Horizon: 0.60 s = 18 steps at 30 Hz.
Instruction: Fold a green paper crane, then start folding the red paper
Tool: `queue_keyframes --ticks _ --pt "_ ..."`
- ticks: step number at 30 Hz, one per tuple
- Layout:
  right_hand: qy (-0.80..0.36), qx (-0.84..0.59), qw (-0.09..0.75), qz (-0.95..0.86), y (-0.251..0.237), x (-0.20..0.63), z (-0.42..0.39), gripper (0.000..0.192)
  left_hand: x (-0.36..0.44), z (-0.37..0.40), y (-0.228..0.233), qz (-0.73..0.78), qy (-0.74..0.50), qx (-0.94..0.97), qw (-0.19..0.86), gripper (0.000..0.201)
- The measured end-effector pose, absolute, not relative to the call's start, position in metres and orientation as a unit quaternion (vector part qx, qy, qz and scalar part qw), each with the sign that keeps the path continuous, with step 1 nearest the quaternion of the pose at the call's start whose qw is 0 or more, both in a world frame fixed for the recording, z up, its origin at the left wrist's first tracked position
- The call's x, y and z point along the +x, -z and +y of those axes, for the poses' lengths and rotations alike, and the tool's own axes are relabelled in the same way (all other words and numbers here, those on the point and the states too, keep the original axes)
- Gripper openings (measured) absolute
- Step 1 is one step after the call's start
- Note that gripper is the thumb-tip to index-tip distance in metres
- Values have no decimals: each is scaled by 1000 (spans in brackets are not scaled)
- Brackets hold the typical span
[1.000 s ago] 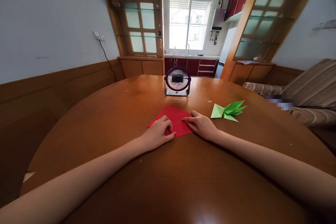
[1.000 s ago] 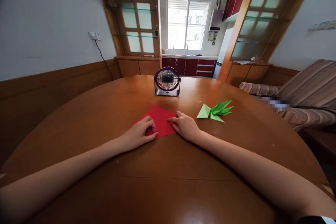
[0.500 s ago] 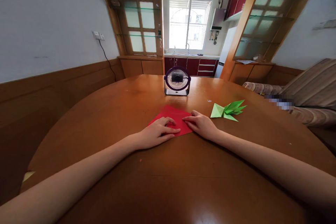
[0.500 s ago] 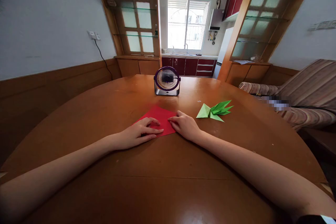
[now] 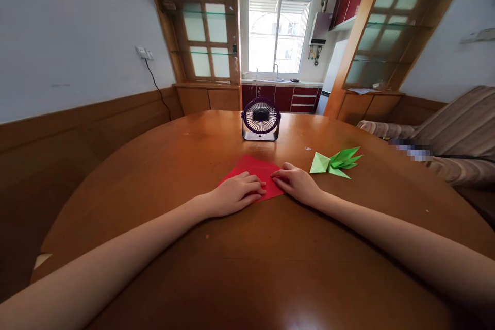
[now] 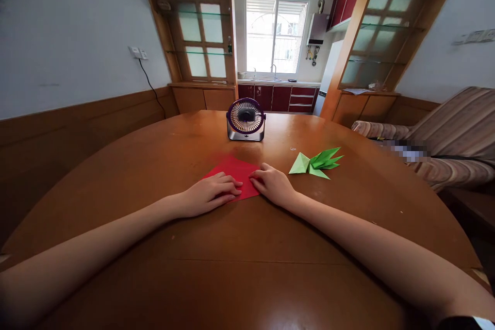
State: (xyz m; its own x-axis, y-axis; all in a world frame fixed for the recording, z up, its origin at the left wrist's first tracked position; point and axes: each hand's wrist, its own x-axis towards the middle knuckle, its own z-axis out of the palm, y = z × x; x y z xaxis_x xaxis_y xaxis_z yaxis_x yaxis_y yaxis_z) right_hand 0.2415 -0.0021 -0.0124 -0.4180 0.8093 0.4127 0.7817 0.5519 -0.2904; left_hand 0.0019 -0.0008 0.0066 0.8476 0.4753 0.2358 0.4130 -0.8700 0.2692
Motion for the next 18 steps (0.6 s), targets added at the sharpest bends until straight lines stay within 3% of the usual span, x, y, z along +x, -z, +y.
queue_keyframes --ticks 8,18 --pt "-38 -472 262 -841 11 241 -2 16 10 2 -6 250 -133 955 81 18" --pt "-29 -478 266 -837 12 242 0 9 14 13 -29 294 -50 932 206 39"
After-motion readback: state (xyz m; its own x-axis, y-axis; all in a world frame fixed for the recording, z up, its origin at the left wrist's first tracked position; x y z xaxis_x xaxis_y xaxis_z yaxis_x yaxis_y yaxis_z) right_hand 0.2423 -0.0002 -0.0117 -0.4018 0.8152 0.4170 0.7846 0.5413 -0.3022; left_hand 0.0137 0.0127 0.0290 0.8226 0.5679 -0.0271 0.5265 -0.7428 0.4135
